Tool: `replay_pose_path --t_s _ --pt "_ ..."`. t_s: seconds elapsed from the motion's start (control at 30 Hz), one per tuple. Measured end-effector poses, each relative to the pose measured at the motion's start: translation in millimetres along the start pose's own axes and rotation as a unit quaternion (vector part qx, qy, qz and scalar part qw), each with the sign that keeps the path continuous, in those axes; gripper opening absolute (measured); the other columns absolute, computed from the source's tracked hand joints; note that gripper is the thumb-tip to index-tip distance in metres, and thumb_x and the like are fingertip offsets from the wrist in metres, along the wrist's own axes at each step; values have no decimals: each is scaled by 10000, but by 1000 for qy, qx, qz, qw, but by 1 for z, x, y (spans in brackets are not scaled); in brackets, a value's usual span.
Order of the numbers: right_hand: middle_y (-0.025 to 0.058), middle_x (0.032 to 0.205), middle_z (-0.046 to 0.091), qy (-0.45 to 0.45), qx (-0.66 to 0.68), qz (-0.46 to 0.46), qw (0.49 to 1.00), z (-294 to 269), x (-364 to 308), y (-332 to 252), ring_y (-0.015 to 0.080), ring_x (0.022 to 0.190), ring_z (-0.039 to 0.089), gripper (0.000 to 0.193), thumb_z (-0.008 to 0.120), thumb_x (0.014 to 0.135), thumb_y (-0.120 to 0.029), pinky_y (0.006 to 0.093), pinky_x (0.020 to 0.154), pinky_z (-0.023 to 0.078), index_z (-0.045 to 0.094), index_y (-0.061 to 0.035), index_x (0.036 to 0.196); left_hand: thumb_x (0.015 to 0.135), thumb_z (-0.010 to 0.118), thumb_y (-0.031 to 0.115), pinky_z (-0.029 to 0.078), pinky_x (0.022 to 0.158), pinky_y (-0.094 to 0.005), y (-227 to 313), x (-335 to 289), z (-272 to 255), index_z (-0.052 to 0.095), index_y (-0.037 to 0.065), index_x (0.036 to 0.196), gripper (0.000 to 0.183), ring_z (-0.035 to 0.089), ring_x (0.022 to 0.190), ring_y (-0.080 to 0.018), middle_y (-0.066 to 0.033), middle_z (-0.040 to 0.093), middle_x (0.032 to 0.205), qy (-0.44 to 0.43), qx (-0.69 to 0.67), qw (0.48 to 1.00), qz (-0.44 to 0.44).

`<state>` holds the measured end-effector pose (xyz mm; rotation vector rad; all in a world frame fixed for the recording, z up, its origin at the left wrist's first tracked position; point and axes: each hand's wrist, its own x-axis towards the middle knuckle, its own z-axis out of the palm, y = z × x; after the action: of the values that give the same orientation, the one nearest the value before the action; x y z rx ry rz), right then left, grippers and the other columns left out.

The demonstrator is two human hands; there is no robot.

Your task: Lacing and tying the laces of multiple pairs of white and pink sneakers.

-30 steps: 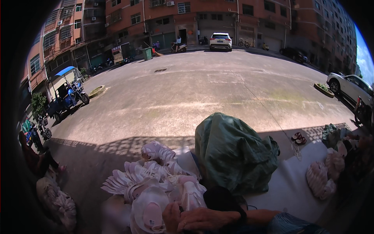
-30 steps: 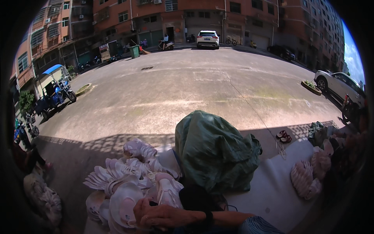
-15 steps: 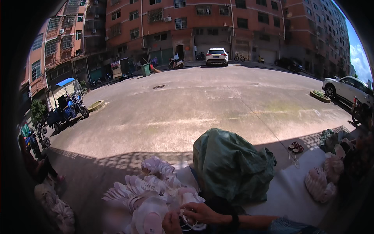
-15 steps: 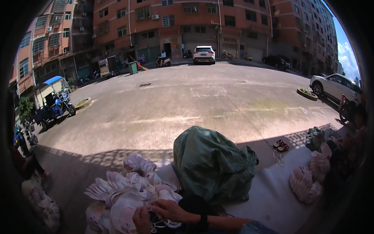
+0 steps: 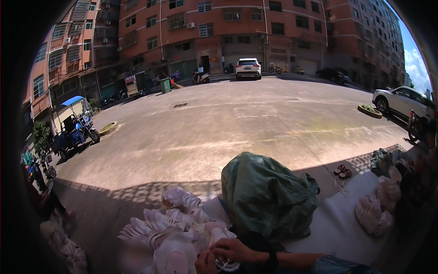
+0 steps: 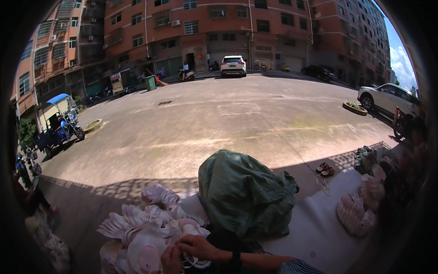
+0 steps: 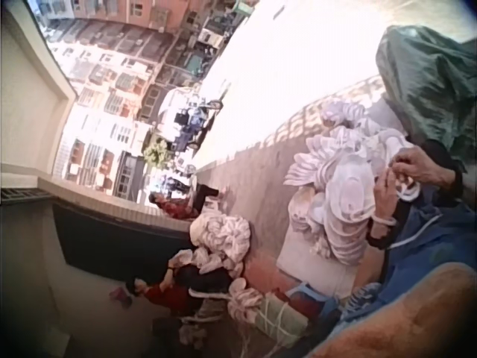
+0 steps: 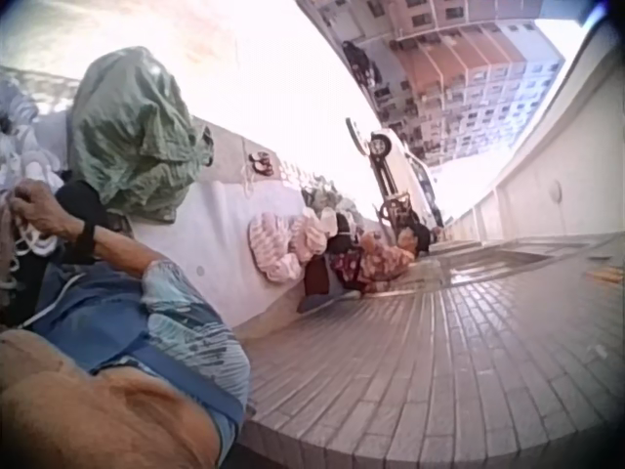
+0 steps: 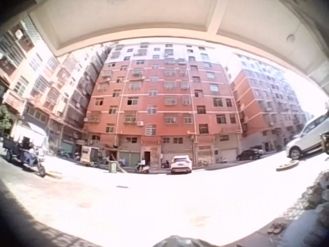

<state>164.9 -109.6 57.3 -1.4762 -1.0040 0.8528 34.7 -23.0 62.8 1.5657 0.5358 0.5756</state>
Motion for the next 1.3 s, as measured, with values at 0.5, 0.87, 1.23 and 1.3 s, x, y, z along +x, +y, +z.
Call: replay_pose_path --t_s 0.5,0.87,1.23,1.3 --pt "26 752 594 36 42 -3 998 -6 -6 -16 87 623 568 253 486 958 -214 223 592 471 595 -6 1051 952 481 225 448 618 -316 -7 -3 2 602 4 993 255 551 690 -166 -106 589 755 -38 42 991 121" --pt "67 819 552 -26 -92 -105 990 -52 -33 -82 146 734 536 223 447 949 -193 286 649 441 567 -7 977 904 540 157 474 746 -342 -25 5 3 594 7 1068 229 602 853 -247 -158 624 911 -101 171 967 158" --pt "-9 680 467 131 105 -142 976 -109 -79 -142 31 574 396 223 470 942 -193 198 532 369 563 4 893 900 544 185 475 678 -311 -48 7 -2 589 -11 909 201 596 767 -184 -89 600 780 -29 86 996 11" --pt "-34 592 359 187 247 -335 890 -118 -89 -158 17 450 301 217 440 956 -182 190 383 277 507 -33 815 911 536 197 476 634 -290 -50 0 -4 591 -13 898 218 590 716 -153 -68 588 736 -27 19 998 -45"
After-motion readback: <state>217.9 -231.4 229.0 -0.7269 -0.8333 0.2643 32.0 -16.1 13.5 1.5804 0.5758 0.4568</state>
